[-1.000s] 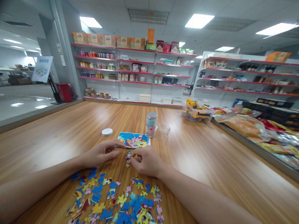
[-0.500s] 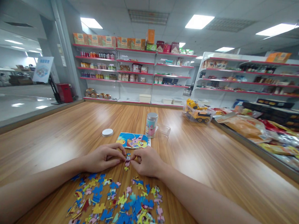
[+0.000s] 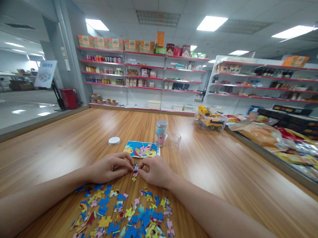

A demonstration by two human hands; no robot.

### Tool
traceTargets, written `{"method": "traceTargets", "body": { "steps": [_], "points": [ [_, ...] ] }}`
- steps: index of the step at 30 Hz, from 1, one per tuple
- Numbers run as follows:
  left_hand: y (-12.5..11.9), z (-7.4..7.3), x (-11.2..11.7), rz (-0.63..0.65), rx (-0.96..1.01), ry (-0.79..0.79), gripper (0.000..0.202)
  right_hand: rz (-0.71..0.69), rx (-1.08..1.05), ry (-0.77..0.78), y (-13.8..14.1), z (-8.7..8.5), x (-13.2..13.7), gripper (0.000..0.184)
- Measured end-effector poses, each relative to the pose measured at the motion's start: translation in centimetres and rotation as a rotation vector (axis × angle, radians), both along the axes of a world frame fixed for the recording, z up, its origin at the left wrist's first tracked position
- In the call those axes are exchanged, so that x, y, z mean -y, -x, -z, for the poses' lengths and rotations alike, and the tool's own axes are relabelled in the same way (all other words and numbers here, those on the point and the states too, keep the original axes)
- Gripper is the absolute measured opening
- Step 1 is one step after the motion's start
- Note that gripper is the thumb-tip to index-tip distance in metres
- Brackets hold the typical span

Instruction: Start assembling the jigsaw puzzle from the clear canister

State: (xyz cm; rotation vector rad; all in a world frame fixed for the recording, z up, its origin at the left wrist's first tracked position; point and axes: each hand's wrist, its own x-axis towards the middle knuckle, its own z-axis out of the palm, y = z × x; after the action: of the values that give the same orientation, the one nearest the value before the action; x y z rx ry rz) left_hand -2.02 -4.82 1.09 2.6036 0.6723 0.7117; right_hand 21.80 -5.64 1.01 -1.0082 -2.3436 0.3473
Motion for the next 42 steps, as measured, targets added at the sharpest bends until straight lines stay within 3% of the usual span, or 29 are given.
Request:
{"method": "traceTargets", "body": {
  "steps": [12, 18, 21, 30, 34, 42],
  "points": [
    [0.0, 0.0, -0.4, -0.041, 0.092, 0.126, 0.02, 0.017, 0.018, 0.008, 0.1, 0.1, 0.0, 0.009],
    [0.0, 0.3, -0.6, -0.114, 0.108, 0.377, 0.028, 0.024, 0.024, 0.004, 0.1, 0.2, 0.1, 0.009],
    [0.1, 0.4, -0.6, -0.105, 0.102, 0.409, 0.037, 0.025, 0.036, -0.001, 0.1, 0.1, 0.1, 0.009],
    [0.3, -0.4, 0.1, 0.138, 0.084, 0.392, 0.026, 0.022, 0.035, -0.008, 0.0, 0.2, 0.1, 0.007],
    [0.0, -0.5, 0.6, 0.195, 0.015, 0.453, 0.029, 0.019, 0.035, 0.013, 0.0, 0.2, 0.1, 0.007],
    [-0.2, -1.6, 0.8, 0.3, -0.083, 0.359, 0.02, 0.011, 0.028, 0.0, 0.0, 0.2, 0.1, 0.007]
  ]
}}
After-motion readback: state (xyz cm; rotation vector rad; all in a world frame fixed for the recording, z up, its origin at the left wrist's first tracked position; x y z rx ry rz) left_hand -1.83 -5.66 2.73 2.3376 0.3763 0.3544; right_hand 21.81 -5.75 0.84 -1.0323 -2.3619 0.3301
